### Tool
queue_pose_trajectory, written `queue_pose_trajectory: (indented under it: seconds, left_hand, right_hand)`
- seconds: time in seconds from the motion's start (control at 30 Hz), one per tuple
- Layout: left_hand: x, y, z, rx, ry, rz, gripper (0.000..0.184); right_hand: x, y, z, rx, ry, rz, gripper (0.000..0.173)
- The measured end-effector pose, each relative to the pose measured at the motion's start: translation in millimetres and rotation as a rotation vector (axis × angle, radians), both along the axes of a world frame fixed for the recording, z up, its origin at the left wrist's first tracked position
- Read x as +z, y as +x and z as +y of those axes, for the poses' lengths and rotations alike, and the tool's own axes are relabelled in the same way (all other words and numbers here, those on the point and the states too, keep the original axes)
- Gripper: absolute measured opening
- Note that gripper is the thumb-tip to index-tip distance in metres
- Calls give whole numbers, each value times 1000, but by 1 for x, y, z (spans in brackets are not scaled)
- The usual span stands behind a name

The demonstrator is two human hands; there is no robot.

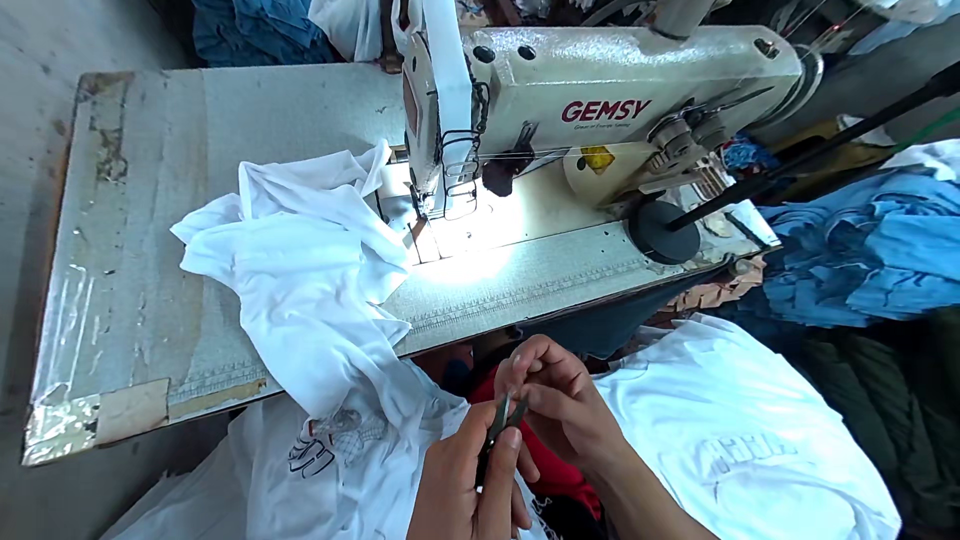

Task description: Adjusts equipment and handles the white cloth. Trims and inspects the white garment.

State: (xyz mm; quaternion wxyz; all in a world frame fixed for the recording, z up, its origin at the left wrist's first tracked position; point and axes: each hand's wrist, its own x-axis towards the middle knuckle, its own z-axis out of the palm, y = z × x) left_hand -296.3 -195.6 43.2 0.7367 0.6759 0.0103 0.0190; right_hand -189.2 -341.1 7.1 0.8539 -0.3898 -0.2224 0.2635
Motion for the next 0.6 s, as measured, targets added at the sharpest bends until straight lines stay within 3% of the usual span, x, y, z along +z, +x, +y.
queue_pose_trajectory:
  seconds: [0.3, 0.6]
  left_hand:
    - [1, -5, 2, 53, 67, 1, 23]
    - [-6, -4, 1, 194, 271, -95, 26]
  right_hand:
    - [2, -1, 0, -4, 112, 90, 21]
    - [7, -7, 2, -3, 131, 232, 16]
